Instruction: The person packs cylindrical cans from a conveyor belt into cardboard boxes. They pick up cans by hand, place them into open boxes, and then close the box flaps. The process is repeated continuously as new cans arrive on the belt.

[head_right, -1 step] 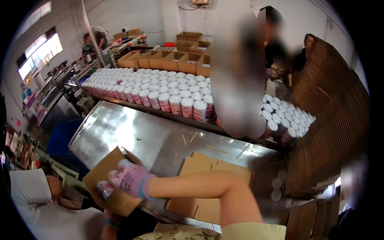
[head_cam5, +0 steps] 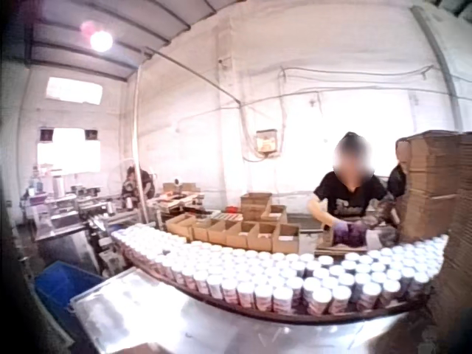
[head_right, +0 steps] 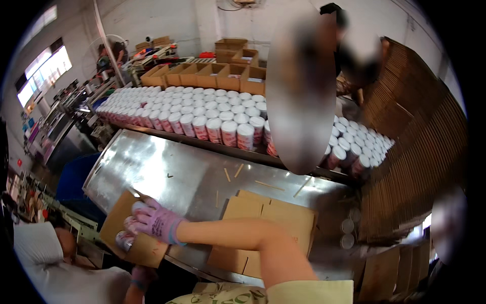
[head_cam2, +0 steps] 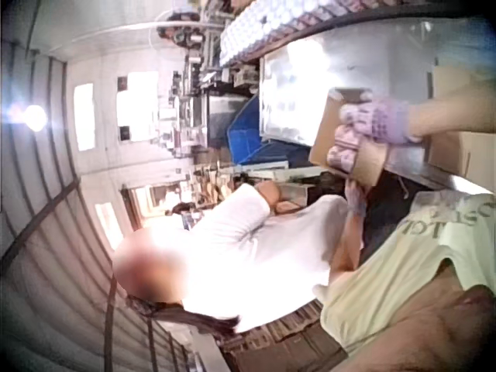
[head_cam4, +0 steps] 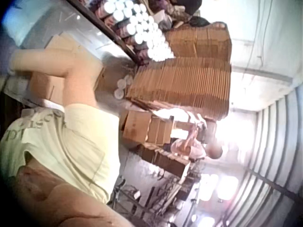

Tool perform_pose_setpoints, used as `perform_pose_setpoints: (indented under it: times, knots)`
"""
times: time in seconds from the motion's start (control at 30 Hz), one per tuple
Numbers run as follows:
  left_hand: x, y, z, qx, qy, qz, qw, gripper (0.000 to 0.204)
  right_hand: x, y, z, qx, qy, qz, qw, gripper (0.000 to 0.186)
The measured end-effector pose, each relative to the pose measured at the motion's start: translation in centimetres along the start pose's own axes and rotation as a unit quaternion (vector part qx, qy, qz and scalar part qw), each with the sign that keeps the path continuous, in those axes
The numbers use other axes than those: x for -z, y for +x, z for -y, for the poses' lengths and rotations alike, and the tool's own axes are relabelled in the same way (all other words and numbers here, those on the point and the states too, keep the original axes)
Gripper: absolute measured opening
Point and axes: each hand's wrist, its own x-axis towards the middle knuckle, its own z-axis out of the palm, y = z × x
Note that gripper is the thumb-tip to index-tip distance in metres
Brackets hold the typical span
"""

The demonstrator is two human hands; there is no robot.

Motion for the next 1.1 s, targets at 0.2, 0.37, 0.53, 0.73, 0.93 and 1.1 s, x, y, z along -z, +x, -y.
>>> perform_pose_setpoints:
  times: [0.2, 0.37, 0.53, 0.73, 0.93, 1.1]
  knots:
    - [-6.7, -0.6, -12.2, -0.421, 0.403, 0.073, 0.810, 0.065, -4.0, -5.7, 0.4, -0.188, 0.060, 0.074, 0.978, 0.072]
    - [-12.7, 5.9, -13.8, -0.541, 0.521, 0.048, 0.659, 0.053, 5.2, -22.2, 5.8, -0.468, -0.044, 0.143, 0.871, 0.061]
    - [-12.9, 7.1, -16.9, -0.546, 0.441, 0.252, 0.667, 0.038, 9.2, -34.0, 13.7, -0.645, -0.103, 0.111, 0.749, 0.053]
    - [-7.9, 7.7, -25.4, -0.266, 0.104, 0.355, 0.890, 0.025, 14.4, -37.4, 13.9, -0.614, 0.097, -0.093, 0.778, 0.027]
    - [-4.9, 6.1, -29.8, -0.286, -0.135, 0.188, 0.930, 0.039, 22.6, -26.4, 10.2, -0.443, 0.327, -0.456, 0.699, 0.046]
    - [-6.6, 4.9, -32.8, -0.652, 0.272, 0.047, 0.706, 0.049, 19.3, -25.6, 4.4, -0.660, 0.130, -0.327, 0.663, 0.087]
